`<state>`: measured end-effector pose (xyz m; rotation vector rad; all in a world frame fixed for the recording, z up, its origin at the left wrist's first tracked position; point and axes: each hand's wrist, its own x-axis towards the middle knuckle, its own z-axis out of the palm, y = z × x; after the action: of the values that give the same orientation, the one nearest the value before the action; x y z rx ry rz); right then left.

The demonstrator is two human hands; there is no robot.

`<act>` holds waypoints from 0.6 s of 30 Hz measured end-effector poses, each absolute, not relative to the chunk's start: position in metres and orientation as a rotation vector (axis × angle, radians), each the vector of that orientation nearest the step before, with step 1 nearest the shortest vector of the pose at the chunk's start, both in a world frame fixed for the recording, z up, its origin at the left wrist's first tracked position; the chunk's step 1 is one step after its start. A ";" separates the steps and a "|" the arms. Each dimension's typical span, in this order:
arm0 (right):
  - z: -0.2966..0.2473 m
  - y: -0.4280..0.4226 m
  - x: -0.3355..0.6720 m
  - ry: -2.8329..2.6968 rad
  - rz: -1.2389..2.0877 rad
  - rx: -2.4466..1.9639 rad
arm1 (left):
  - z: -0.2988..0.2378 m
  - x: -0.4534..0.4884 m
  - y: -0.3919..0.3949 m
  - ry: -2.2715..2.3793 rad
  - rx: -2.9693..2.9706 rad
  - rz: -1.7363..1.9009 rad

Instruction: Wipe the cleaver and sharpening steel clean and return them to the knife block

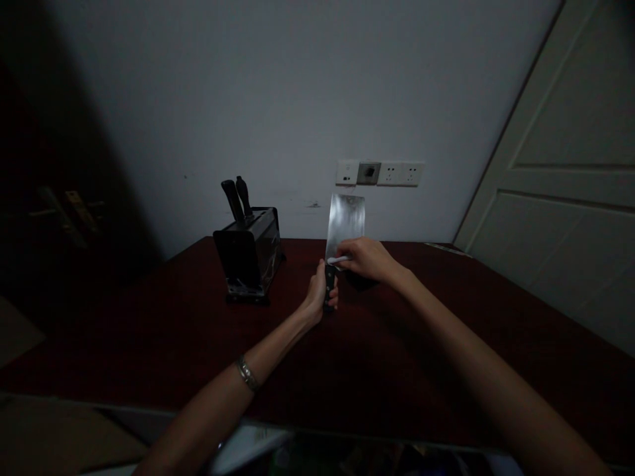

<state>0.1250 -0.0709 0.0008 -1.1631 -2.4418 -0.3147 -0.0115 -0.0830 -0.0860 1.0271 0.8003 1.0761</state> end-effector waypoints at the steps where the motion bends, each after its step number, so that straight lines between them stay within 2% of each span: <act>1: 0.000 -0.071 0.126 -2.438 -0.320 -1.168 | -0.086 -0.012 -0.082 0.812 1.033 1.083; 18: -0.003 -0.077 0.124 -2.405 -0.362 -1.131 | -0.091 -0.011 -0.079 0.887 1.066 1.067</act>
<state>0.1239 -0.0768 -0.0035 -1.1314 -2.4046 -0.3616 -0.0109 -0.0792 -0.0906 1.0660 0.8865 1.0671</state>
